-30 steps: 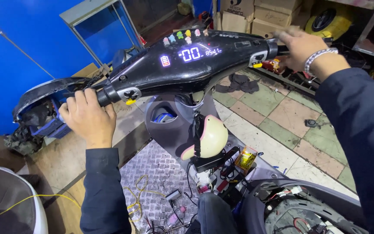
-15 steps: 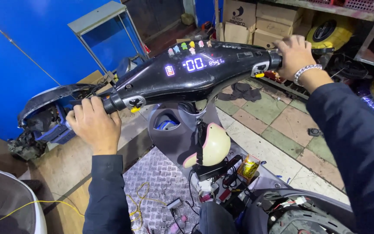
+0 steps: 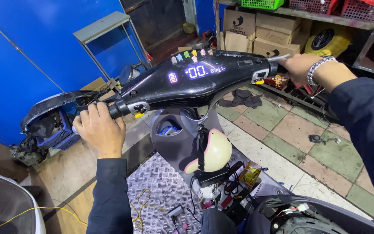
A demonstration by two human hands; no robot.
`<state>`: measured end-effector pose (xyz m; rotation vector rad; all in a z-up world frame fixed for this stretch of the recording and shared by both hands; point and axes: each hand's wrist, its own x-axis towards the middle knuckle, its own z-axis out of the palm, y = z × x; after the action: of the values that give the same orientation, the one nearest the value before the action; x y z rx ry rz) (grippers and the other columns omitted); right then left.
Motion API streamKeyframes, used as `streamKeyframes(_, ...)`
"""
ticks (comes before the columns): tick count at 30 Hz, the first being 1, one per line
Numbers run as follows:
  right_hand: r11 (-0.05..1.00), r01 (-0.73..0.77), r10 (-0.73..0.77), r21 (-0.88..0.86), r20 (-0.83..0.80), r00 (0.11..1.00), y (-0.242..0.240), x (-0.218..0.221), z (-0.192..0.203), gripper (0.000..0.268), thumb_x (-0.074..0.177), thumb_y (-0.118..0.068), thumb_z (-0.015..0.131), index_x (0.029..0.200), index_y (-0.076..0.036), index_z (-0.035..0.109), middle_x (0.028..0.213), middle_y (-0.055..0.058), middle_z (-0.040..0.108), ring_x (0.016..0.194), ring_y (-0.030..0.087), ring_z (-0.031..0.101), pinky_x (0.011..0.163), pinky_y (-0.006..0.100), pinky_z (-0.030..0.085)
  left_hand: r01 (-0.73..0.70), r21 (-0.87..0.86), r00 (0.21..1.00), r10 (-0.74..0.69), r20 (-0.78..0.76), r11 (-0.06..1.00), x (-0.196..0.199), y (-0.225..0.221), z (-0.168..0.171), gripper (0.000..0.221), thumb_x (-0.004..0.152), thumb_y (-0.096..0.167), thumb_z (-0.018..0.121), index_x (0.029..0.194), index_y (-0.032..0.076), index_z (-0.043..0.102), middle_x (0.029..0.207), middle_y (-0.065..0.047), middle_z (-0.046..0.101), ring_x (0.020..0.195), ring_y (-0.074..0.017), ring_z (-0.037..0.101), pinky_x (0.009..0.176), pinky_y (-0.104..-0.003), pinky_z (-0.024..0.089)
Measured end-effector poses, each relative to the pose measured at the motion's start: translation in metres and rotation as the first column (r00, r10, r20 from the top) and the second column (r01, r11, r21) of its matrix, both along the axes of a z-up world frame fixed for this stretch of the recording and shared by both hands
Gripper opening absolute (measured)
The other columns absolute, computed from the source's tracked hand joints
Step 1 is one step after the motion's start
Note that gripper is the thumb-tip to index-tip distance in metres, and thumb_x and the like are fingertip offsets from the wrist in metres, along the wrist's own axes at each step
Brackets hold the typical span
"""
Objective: Testing and securing the electrical wiring of a scooter, including stripping wires and verifying the dashboard display functionality.
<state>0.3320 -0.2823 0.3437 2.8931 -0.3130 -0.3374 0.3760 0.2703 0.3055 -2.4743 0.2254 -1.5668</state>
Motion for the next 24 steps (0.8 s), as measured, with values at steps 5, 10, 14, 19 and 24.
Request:
streamKeyframes(5, 0.990, -0.039, 0.039, -0.134, -0.003, 0.999, 0.019, -0.021, 0.008, 0.054, 0.094, -0.007, 0.063, 0.144, -0.015, 0.045, 0.107, 0.004, 0.068, 0.074, 0.019, 0.073, 0.061, 0.031, 0.063, -0.002, -0.014, 1.000, 0.002, -0.006, 1.000, 0.001, -0.001, 0.000, 0.043, 0.064, 0.025, 0.083, 0.100, 0.013, 0.062, 0.093, -0.004, 0.059, 0.087, -0.0253, 0.055, 0.090, -0.039, 0.044)
streamKeyframes(10, 0.978, -0.065, 0.076, -0.197, 0.048, 0.996, -0.005, -0.013, -0.008, 0.035, 0.091, -0.014, 0.071, 0.125, -0.017, 0.062, 0.092, 0.003, 0.074, 0.071, 0.018, 0.074, 0.061, 0.031, 0.064, -0.005, -0.016, 1.000, 0.005, 0.017, 1.000, 0.006, 0.001, -0.004, 0.043, 0.063, 0.024, 0.084, 0.099, 0.013, 0.062, 0.093, -0.003, 0.059, 0.086, -0.0250, 0.055, 0.090, -0.039, 0.044)
streamKeyframes(14, 0.967, -0.072, 0.108, -0.245, 0.139, 0.984, -0.017, -0.009, -0.018, 0.027, 0.092, -0.024, 0.069, 0.119, -0.022, 0.066, 0.085, 0.001, 0.076, 0.072, 0.018, 0.075, 0.066, 0.032, 0.065, -0.001, -0.012, 0.999, 0.001, 0.034, 1.000, 0.008, 0.002, -0.005, 0.043, 0.060, 0.022, 0.082, 0.095, 0.013, 0.060, 0.090, -0.003, 0.057, 0.085, -0.0252, 0.054, 0.089, -0.039, 0.044)
streamKeyframes(19, 0.930, -0.066, 0.169, -0.360, 0.262, 0.950, -0.032, -0.005, -0.043, 0.043, 0.089, -0.027, 0.068, 0.132, -0.024, 0.065, 0.085, 0.001, 0.081, 0.076, 0.022, 0.078, 0.069, 0.037, 0.065, 0.011, -0.022, 1.000, -0.010, 0.025, 1.000, 0.006, 0.002, -0.004, 0.043, 0.059, 0.022, 0.082, 0.095, 0.012, 0.060, 0.091, -0.004, 0.057, 0.084, -0.0261, 0.053, 0.090, -0.040, 0.044)
streamKeyframes(24, 0.942, -0.052, 0.184, -0.330, 0.383, 0.905, -0.033, -0.009, -0.053, 0.031, 0.092, -0.035, 0.069, 0.119, -0.021, 0.068, 0.086, 0.004, 0.079, 0.074, 0.025, 0.077, 0.066, 0.040, 0.064, 0.008, -0.013, 0.999, -0.008, 0.031, 1.000, 0.005, 0.002, -0.004, 0.043, 0.060, 0.022, 0.083, 0.095, 0.013, 0.059, 0.091, -0.004, 0.057, 0.085, -0.0259, 0.053, 0.089, -0.039, 0.044)
